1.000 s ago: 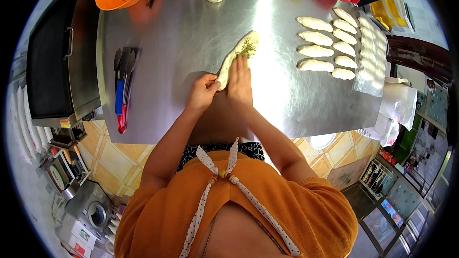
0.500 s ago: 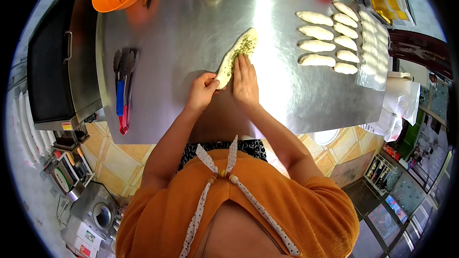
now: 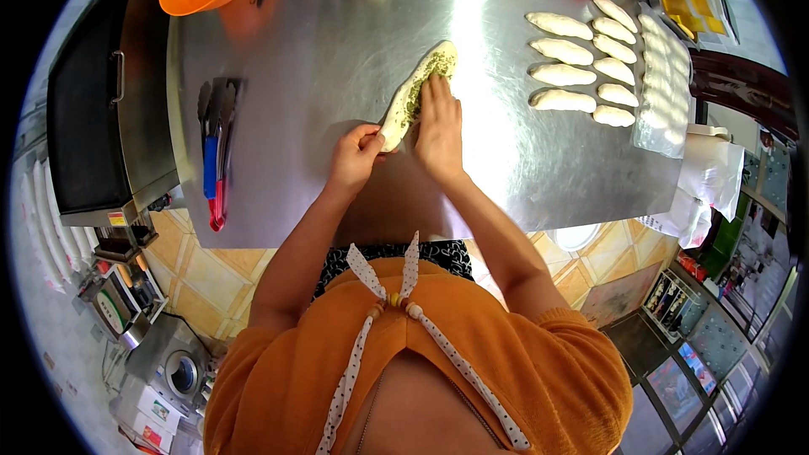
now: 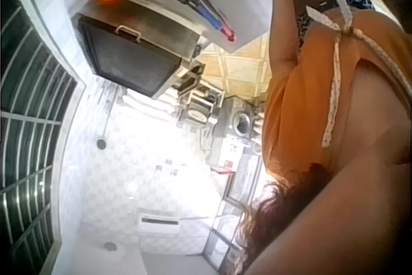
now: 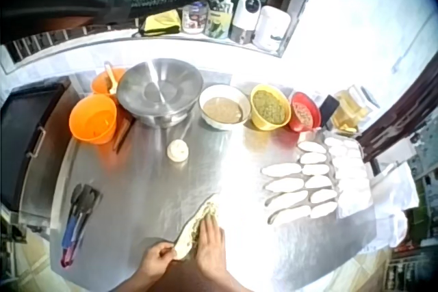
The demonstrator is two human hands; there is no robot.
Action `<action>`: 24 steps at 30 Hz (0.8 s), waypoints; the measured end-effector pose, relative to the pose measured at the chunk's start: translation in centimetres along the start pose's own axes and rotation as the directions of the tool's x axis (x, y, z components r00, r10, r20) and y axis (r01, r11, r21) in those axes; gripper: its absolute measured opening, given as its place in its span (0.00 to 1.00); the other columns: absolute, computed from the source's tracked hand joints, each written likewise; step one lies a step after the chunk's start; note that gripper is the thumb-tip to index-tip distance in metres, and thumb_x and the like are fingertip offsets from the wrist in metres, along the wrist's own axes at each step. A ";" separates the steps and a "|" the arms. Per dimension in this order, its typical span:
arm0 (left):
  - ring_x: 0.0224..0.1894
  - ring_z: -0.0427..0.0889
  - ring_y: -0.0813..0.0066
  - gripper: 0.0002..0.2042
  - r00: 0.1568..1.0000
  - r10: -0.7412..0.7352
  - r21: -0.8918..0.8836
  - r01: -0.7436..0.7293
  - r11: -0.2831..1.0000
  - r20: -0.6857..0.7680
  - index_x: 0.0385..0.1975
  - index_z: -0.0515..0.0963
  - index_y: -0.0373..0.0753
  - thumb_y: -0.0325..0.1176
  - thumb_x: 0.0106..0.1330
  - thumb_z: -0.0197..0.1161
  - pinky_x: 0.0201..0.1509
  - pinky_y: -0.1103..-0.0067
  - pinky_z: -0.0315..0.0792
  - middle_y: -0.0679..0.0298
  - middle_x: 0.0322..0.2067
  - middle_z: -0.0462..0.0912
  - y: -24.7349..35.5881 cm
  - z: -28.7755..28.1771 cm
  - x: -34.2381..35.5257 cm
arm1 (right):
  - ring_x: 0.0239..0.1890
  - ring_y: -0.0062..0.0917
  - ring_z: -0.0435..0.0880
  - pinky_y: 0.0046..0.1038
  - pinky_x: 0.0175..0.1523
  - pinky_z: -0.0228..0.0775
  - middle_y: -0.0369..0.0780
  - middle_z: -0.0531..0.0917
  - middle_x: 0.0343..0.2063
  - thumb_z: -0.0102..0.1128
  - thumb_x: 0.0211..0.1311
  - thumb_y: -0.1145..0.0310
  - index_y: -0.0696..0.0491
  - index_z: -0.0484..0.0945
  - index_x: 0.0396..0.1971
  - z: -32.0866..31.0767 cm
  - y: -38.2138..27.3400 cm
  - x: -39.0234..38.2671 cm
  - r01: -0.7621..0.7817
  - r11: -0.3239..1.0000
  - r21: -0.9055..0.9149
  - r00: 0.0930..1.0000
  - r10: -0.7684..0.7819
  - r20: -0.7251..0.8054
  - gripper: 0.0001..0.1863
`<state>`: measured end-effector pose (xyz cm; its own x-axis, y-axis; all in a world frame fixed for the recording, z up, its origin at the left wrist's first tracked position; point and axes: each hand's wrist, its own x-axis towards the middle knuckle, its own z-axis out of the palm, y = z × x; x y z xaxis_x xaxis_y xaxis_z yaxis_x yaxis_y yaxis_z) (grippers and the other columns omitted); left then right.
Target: The person rolls small dough balls into elongated shapes on a stainless steel table. They then brush a liquid onto the dough, sprinkle a green topping, and roll the dough into a spiral shape.
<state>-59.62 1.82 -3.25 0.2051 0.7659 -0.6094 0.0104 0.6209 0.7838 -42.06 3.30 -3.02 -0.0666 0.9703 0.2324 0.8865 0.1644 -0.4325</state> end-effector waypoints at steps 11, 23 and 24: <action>0.34 0.80 0.81 0.13 0.998 -0.058 -0.155 0.059 0.986 0.011 0.45 0.74 0.35 0.38 0.76 0.48 0.40 0.83 0.75 0.66 0.34 0.81 -0.1 -1.1 -0.2 | 0.68 0.50 0.62 0.44 0.69 0.58 0.56 0.69 0.60 0.47 0.59 0.78 0.69 0.68 0.57 -2.0 -6.7 -5.4 0.028 0.985 0.171 0.960 -0.075 0.271 0.25; 0.38 0.83 0.76 0.10 0.999 -0.012 -0.036 0.011 0.999 -0.038 0.46 0.73 0.30 0.26 0.69 0.57 0.41 0.81 0.72 0.57 0.37 0.85 1.5 0.2 -1.4 | 0.34 0.36 0.84 0.33 0.43 0.77 0.48 0.82 0.33 0.67 0.54 0.72 0.59 0.80 0.34 -2.4 6.0 10.3 -0.319 0.902 0.291 0.941 0.265 0.209 0.10; 0.38 0.83 0.76 0.10 0.999 -0.018 -0.043 0.016 0.999 -0.039 0.46 0.74 0.30 0.26 0.68 0.57 0.40 0.81 0.72 0.58 0.37 0.85 1.2 0.1 -1.6 | 0.33 0.35 0.84 0.33 0.42 0.77 0.47 0.82 0.32 0.67 0.53 0.74 0.59 0.80 0.33 -2.8 5.6 10.1 -0.395 0.846 0.357 0.903 0.287 0.319 0.09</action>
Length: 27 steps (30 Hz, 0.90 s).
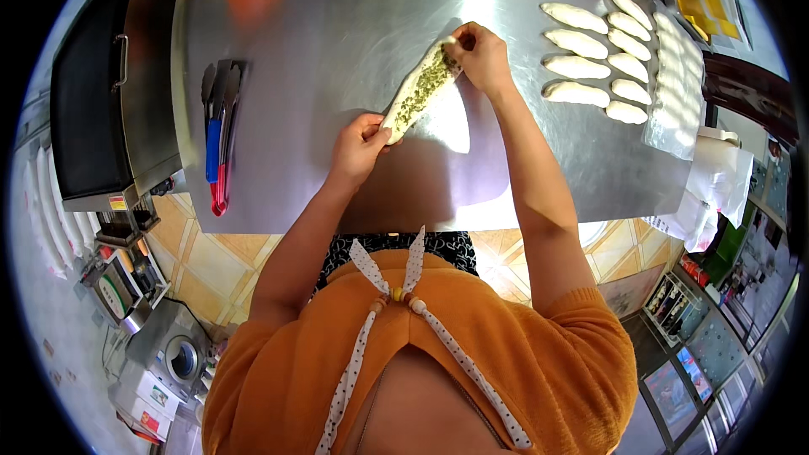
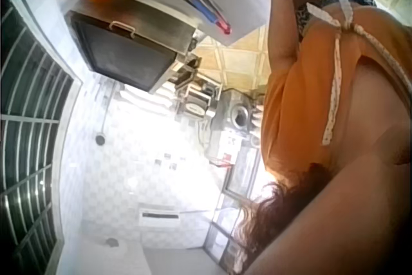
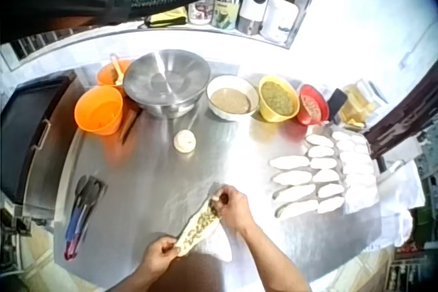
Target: The person rolls small dough balls into elongated shapes on a stainless steel table. They then brush a liquid onto the dough, sprinkle a green topping, and roll the dough into a spiral shape.
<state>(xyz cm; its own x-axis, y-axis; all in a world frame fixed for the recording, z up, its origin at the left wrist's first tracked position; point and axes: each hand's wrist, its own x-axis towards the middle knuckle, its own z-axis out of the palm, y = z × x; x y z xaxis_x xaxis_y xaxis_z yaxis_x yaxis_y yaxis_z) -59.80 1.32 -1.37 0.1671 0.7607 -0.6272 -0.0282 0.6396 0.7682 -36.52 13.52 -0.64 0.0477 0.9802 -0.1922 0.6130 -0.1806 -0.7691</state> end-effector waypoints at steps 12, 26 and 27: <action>0.38 0.84 0.77 0.11 0.999 0.043 0.018 -0.044 0.999 0.019 0.47 0.74 0.30 0.27 0.68 0.57 0.41 0.81 0.73 0.58 0.37 0.85 -0.7 -0.1 0.2 | 0.34 0.29 0.81 0.27 0.37 0.78 0.40 0.80 0.35 0.68 0.51 0.79 0.54 0.84 0.31 1.9 2.2 -1.9 0.422 0.880 -0.217 0.874 -0.459 -0.161 0.07; 0.35 0.82 0.80 0.10 0.997 0.073 -0.003 -0.073 0.997 -0.008 0.44 0.75 0.30 0.26 0.67 0.58 0.38 0.83 0.73 0.60 0.34 0.85 -1.8 -0.3 0.2 | 0.64 0.42 0.68 0.46 0.67 0.61 0.44 0.73 0.61 0.54 0.63 0.71 0.47 0.77 0.55 5.9 0.7 -5.7 0.500 0.844 -0.192 0.860 -0.511 -0.005 0.20; 0.35 0.83 0.80 0.10 0.997 0.074 -0.001 -0.074 0.997 -0.001 0.45 0.75 0.30 0.26 0.67 0.58 0.38 0.83 0.73 0.60 0.34 0.85 -1.9 -0.4 0.3 | 0.59 0.41 0.73 0.40 0.64 0.68 0.43 0.77 0.58 0.56 0.58 0.78 0.48 0.81 0.50 6.4 0.5 -6.2 0.536 0.844 -0.029 0.844 -0.535 0.021 0.19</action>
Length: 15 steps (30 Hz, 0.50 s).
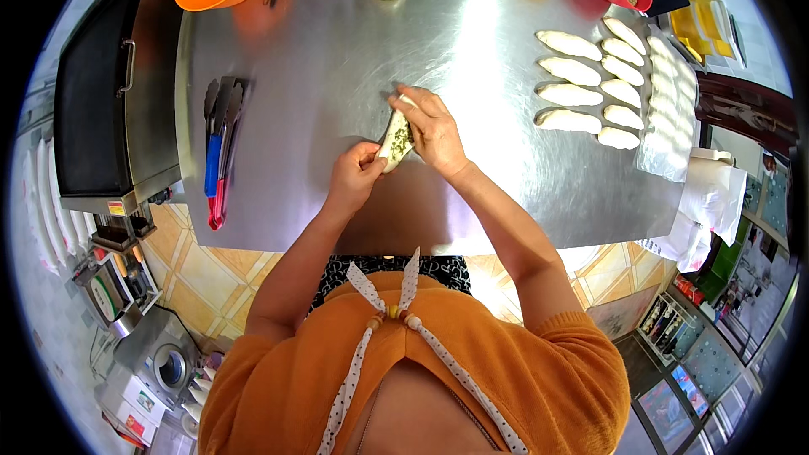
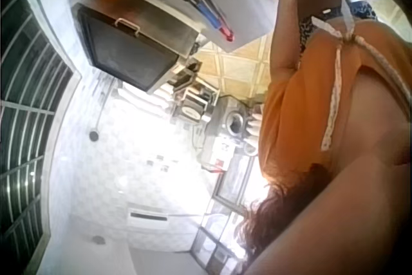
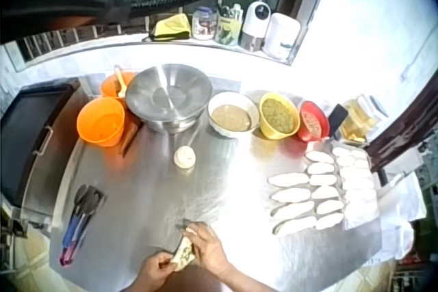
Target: The person rolls small dough balls into elongated shapes on a stainless steel table. They then brush a liquid onto the dough, sprinkle a green topping, and roll the dough into a spiral shape.
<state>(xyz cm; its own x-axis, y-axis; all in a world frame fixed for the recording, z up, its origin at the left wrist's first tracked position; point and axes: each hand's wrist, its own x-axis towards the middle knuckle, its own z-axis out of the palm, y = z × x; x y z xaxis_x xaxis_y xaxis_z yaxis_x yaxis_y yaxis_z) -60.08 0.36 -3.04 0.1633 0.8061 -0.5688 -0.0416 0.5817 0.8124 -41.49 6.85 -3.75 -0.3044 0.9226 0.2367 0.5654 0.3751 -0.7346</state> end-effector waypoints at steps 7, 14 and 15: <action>0.36 0.84 0.78 0.10 1.000 -0.004 0.082 0.003 0.997 0.005 0.44 0.75 0.29 0.25 0.66 0.59 0.39 0.83 0.75 0.59 0.34 0.85 1.0 -0.1 -0.5 | 0.49 0.42 0.78 0.35 0.54 0.74 0.45 0.81 0.49 0.58 0.47 0.87 0.56 0.81 0.44 -3.0 2.7 3.2 -0.037 0.972 -0.234 0.972 -0.019 -0.234 0.22; 0.36 0.84 0.79 0.09 0.999 0.011 0.111 -0.007 0.994 -0.032 0.43 0.76 0.28 0.25 0.66 0.59 0.41 0.83 0.76 0.59 0.35 0.85 1.1 -0.3 -0.6 | 0.65 0.49 0.66 0.51 0.65 0.59 0.50 0.72 0.59 0.57 0.55 0.77 0.56 0.75 0.53 -2.4 -4.0 -1.4 -0.098 0.959 -0.265 0.994 0.081 -0.077 0.22; 0.36 0.84 0.79 0.09 0.999 0.014 0.087 -0.011 0.996 -0.037 0.43 0.76 0.28 0.25 0.66 0.59 0.40 0.83 0.75 0.59 0.35 0.85 0.9 -0.4 -0.7 | 0.57 0.47 0.70 0.46 0.59 0.64 0.48 0.75 0.52 0.59 0.55 0.76 0.57 0.77 0.47 -2.6 -3.5 -1.2 -0.105 0.966 -0.235 0.990 0.079 -0.120 0.17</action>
<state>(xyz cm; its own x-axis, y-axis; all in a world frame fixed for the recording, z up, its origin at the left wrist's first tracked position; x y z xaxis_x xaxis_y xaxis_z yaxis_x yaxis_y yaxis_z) -60.61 0.39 -1.98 0.1257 0.8176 -0.5619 0.0428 0.5613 0.8265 -41.11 4.69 0.19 -0.1649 0.9534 0.2526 0.7585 0.2863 -0.5854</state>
